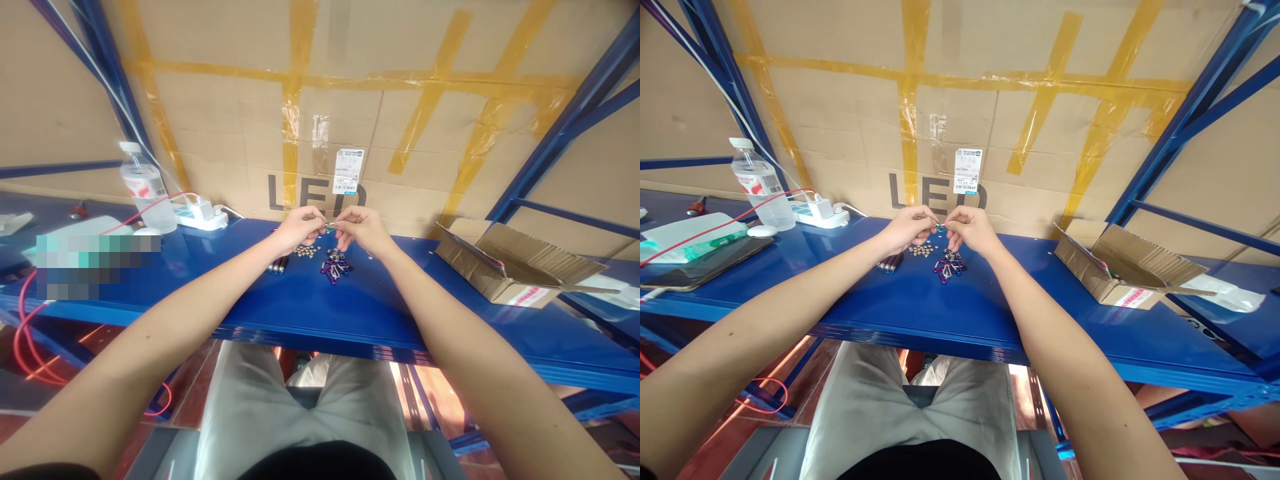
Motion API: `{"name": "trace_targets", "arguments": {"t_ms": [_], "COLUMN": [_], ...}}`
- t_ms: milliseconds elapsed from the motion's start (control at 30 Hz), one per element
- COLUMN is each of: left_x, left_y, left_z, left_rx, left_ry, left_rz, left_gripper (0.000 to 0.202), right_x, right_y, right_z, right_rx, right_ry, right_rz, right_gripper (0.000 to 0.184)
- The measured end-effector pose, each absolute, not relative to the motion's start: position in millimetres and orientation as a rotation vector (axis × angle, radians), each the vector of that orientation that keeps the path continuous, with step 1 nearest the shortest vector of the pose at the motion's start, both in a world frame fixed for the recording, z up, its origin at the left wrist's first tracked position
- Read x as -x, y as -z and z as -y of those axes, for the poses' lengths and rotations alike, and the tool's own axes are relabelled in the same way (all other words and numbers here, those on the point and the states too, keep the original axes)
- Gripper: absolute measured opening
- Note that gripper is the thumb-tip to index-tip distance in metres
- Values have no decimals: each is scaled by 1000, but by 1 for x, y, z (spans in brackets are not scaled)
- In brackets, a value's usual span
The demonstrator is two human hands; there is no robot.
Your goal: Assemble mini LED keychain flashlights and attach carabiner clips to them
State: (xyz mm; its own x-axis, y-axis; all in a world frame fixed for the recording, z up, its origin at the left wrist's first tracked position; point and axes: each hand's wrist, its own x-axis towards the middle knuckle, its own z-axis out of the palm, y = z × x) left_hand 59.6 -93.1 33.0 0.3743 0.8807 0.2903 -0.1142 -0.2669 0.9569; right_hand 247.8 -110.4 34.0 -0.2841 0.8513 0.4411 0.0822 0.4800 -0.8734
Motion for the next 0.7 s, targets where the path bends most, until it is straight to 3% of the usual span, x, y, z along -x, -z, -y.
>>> {"name": "trace_targets", "arguments": {"t_ms": [200, 700], "left_x": [-57, -58], "left_y": [-29, -22], "left_z": [89, 88], "left_rx": [-1664, -1746], "left_ry": [-1094, -1060], "left_rz": [-696, -673], "left_gripper": [11, 9], "right_x": [-250, -246], "right_y": [-32, -40], "right_z": [106, 117], "right_rx": [894, 1115], "right_ry": [-910, -1028], "right_rz": [1788, 1749], "right_gripper": [19, 18]}}
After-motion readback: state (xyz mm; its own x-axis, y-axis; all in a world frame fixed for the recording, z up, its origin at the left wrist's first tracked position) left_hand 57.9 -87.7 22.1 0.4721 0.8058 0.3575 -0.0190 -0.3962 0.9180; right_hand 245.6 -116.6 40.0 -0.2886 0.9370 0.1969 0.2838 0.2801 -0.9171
